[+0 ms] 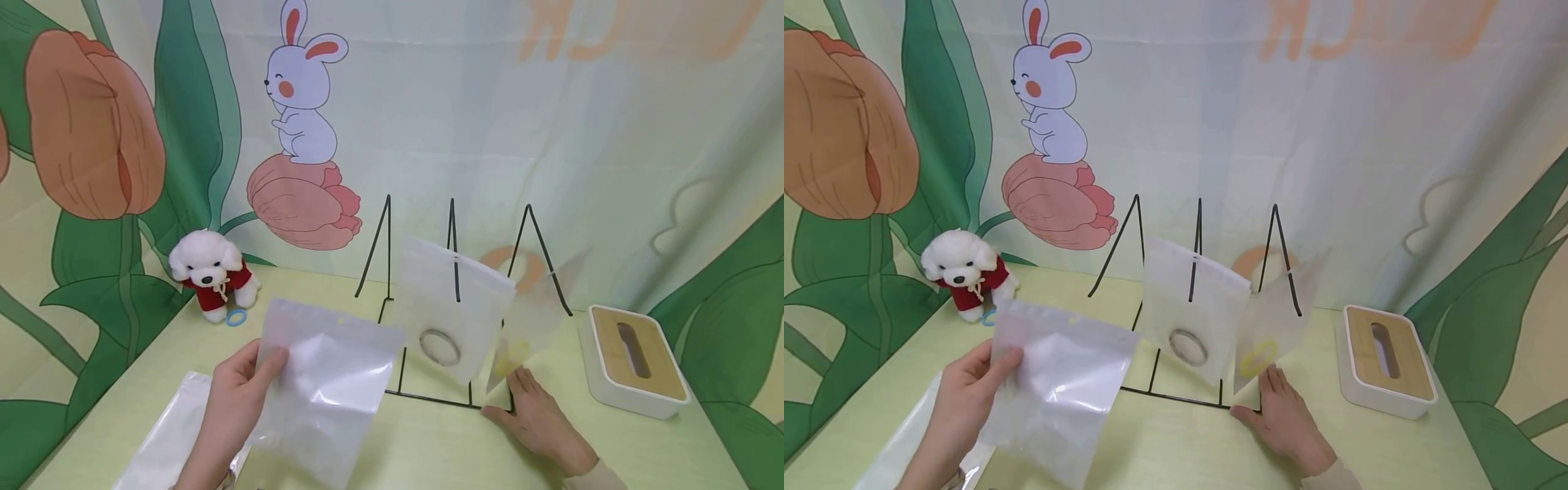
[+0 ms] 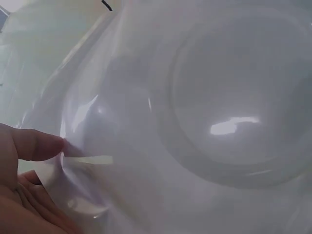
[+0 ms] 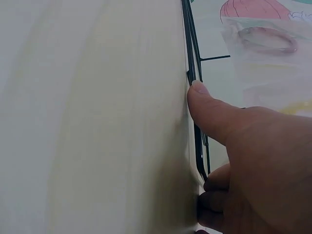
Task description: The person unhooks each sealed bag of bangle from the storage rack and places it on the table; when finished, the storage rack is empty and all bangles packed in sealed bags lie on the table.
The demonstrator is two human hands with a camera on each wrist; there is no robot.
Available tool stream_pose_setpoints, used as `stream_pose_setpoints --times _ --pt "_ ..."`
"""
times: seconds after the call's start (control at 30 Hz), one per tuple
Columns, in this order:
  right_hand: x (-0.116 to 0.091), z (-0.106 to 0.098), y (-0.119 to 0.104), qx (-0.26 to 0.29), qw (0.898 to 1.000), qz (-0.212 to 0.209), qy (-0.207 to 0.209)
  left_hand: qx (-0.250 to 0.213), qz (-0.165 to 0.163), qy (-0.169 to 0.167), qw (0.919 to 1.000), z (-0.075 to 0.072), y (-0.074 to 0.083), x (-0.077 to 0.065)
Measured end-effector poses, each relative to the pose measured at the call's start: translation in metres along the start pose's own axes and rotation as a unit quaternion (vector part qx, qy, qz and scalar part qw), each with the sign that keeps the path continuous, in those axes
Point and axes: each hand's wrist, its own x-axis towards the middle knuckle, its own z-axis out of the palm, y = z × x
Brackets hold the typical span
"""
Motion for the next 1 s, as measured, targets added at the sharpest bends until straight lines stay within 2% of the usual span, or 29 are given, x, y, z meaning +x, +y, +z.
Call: stream_pose_setpoints --times 0.17,0.37,0.6,0.7,1.0 --pt "-0.001 -0.002 -0.002 0.002 1.000 -0.003 0.000 0.016 -0.043 -0.005 0.9989 0.000 -0.002 -0.005" --pt "-0.002 -0.004 -0.004 -0.006 1.000 -0.004 0.002 -0.008 -0.066 -0.016 0.9977 0.004 -0.011 -0.009" --pt "-0.002 -0.001 -0.003 -0.004 1.000 -0.002 0.004 -0.031 -0.049 -0.017 0.9982 0.010 -0.027 -0.010" --pt "-0.002 -0.001 -0.003 -0.001 1.000 0.000 0.003 -0.019 -0.048 -0.015 0.9985 0.011 -0.034 -0.010" --pt "0.001 0.006 0.005 0.016 1.000 -0.014 0.019 0.027 -0.073 -0.024 0.9967 0.014 -0.052 -0.006"
